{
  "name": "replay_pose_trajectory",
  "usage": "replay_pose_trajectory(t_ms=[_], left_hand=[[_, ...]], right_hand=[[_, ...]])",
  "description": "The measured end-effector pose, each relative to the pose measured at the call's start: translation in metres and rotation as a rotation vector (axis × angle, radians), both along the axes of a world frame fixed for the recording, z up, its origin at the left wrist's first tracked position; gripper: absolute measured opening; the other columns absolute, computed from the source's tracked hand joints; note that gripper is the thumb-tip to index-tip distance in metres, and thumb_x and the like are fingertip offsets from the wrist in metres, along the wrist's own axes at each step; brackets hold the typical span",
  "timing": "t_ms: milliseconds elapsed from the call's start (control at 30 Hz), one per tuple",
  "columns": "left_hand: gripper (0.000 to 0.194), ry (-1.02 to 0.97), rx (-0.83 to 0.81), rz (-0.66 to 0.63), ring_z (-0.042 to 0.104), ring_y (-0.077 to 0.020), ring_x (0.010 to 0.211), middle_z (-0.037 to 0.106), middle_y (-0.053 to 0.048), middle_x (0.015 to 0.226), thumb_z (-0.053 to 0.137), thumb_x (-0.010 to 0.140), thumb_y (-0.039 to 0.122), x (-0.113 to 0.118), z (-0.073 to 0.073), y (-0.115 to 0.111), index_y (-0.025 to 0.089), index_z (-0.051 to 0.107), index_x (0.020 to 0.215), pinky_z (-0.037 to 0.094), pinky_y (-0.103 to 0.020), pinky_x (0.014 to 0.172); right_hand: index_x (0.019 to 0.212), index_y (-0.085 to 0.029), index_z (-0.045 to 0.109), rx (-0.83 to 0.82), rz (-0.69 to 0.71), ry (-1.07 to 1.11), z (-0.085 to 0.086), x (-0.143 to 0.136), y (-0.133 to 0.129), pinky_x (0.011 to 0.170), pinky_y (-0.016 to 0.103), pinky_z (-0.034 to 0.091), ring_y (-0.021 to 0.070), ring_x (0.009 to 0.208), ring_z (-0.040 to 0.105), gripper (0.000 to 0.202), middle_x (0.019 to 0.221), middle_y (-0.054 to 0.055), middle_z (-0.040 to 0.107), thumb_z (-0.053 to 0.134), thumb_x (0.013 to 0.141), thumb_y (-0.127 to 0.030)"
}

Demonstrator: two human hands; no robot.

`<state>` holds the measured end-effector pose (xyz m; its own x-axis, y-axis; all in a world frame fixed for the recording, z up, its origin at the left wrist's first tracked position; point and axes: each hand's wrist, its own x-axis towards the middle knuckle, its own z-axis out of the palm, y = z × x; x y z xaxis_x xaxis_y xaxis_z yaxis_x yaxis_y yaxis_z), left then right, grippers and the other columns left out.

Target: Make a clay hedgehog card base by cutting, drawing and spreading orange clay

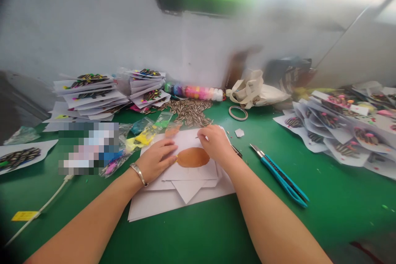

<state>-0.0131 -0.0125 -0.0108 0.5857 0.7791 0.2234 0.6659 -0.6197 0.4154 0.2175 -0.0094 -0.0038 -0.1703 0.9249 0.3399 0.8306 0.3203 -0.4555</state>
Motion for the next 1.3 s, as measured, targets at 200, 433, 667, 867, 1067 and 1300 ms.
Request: replay_pose_trajectory(t_ms=[200, 433, 667, 867, 1067, 1300], left_hand=[[0.024, -0.02, 0.028, -0.009, 0.058, -0.021, 0.101, 0.062, -0.009, 0.108, 0.048, 0.086, 0.021, -0.002, -0.001, 0.002, 0.016, 0.068, 0.098, 0.046, -0.035, 0.092], [0.028, -0.031, 0.107, -0.007, 0.057, -0.0219, 0.104, 0.064, -0.011, 0.11, 0.043, 0.089, 0.02, -0.004, -0.006, 0.002, 0.014, 0.067, 0.102, 0.047, -0.039, 0.094], [0.037, 0.037, 0.212, -0.087, 0.05, -0.0294, 0.117, 0.065, -0.011, 0.113, 0.041, 0.081, 0.003, -0.01, -0.003, -0.004, 0.014, 0.069, 0.103, 0.044, -0.049, 0.097], [0.04, 0.215, 0.127, -0.15, 0.054, -0.0278, 0.112, 0.066, -0.011, 0.112, 0.043, 0.078, 0.001, -0.007, 0.002, -0.009, 0.015, 0.068, 0.105, 0.046, -0.043, 0.096], [0.045, 0.226, 0.095, -0.118, 0.054, -0.0236, 0.112, 0.064, -0.01, 0.117, 0.04, 0.077, 0.0, -0.007, 0.005, -0.012, 0.015, 0.064, 0.113, 0.045, -0.04, 0.097], [0.044, 0.231, 0.058, -0.138, 0.055, -0.0252, 0.112, 0.063, -0.012, 0.116, 0.04, 0.077, 0.001, -0.005, 0.006, -0.011, 0.016, 0.065, 0.11, 0.044, -0.042, 0.098]], right_hand=[[0.081, -0.023, 0.066, -0.043, -0.07, -0.03, -0.003, 0.002, 0.004, 0.074, 0.026, 0.037, 0.0179, 0.085, 0.054, 0.02, 0.082, 0.0, 0.066, 0.048, 0.081, -0.015], [0.077, -0.023, 0.067, -0.088, -0.097, -0.096, -0.009, 0.005, 0.01, 0.066, 0.025, 0.034, 0.0175, 0.08, 0.055, 0.022, 0.081, 0.001, 0.067, 0.047, 0.08, -0.016], [0.073, -0.022, 0.067, -0.109, -0.077, -0.151, -0.008, 0.003, 0.012, 0.064, 0.024, 0.033, 0.0159, 0.079, 0.056, 0.023, 0.079, 0.001, 0.068, 0.046, 0.081, -0.018], [0.075, -0.022, 0.067, -0.104, -0.067, -0.178, -0.011, 0.003, 0.014, 0.067, 0.023, 0.034, 0.0152, 0.079, 0.056, 0.022, 0.081, 0.001, 0.068, 0.046, 0.081, -0.017], [0.077, -0.022, 0.067, -0.099, -0.068, -0.202, -0.012, 0.004, 0.014, 0.068, 0.023, 0.034, 0.0155, 0.08, 0.056, 0.022, 0.082, 0.001, 0.068, 0.046, 0.082, -0.017], [0.078, -0.021, 0.067, -0.1, -0.085, -0.254, -0.009, 0.001, 0.01, 0.07, 0.024, 0.034, 0.0165, 0.082, 0.055, 0.024, 0.081, 0.002, 0.067, 0.044, 0.085, -0.018]])
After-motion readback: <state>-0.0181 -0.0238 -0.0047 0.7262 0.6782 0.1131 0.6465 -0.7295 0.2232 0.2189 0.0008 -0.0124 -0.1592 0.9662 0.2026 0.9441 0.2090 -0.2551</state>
